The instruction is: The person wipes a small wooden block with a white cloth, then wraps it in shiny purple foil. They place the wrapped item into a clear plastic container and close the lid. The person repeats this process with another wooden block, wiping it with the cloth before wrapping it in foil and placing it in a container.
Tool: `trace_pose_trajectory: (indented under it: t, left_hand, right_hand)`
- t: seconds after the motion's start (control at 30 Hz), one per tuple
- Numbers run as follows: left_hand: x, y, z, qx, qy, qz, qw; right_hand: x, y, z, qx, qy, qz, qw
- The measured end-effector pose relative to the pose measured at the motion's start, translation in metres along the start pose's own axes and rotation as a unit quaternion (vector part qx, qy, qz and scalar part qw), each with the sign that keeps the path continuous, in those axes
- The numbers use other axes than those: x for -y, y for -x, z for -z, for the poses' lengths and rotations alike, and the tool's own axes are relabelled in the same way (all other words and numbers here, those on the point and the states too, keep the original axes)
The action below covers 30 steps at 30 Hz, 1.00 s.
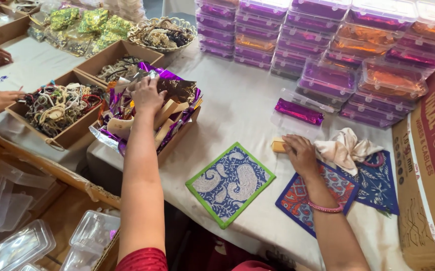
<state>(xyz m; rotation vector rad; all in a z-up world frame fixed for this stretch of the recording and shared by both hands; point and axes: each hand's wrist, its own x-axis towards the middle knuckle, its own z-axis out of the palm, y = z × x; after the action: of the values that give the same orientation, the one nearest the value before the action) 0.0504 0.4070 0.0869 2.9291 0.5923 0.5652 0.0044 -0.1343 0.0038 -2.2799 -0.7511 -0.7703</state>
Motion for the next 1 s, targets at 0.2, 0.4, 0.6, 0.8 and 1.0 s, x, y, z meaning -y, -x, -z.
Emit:
trace_pose_trajectory:
  t: [0.2,0.4,0.6,0.8,1.0]
  left_hand:
    - [-0.013,-0.003,-0.003,-0.006,0.003,-0.064,0.998]
    - [-0.015,-0.015,-0.005,-0.111,-0.044,-0.163,0.979]
    - [-0.016,-0.021,-0.008,-0.021,-0.089,-0.116,0.989]
    - [-0.007,-0.014,0.008,-0.082,-0.079,-0.17,0.979]
    - [-0.005,-0.016,0.034,-0.174,-0.071,-0.225,0.956]
  right_hand:
    - [-0.001,-0.001,0.0,0.0,-0.011,0.0,1.0]
    - [-0.002,0.0,-0.001,0.003,-0.014,-0.003,1.0]
    - [-0.001,-0.001,-0.001,0.009,-0.008,-0.015,1.0]
    - [0.001,-0.001,0.001,0.019,-0.009,-0.023,1.0]
    - [0.0,-0.001,0.001,0.017,-0.003,-0.023,1.0]
